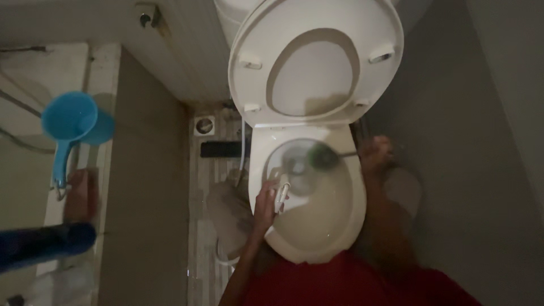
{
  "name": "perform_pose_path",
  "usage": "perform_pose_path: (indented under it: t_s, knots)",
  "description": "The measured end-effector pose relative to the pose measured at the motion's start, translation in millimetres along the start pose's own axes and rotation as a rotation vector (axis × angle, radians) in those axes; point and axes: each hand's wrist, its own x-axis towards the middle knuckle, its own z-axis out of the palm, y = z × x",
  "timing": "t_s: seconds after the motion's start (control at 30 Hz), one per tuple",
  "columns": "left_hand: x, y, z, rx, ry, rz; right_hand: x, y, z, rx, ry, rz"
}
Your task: The person scrubs the inside of a toilet bowl using a toilet brush and rinses it with a hand-held bidet sprayer.
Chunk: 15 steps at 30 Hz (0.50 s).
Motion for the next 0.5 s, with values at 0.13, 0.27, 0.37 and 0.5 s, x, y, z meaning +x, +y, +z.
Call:
perform_pose_path:
  t_s: [0.13,0.27,0.37,0.5]
  knots:
    - [1,-8,0,0.009,0.052,-0.125,-16,30,58,0.372,-0.042,-0.047]
    - [-7,-21,-5,-0.058,0.093,-0.026,-61,31,70,0.494,-0.196,0.112]
    - [-11,-32,-6,-0.160,0.130,0.026,-90,20,26,0.394,-0.443,0.269]
    - [-3,-36,-4,-0.122,0.082,-0.009,-84,15,-58,0.609,-0.776,0.714]
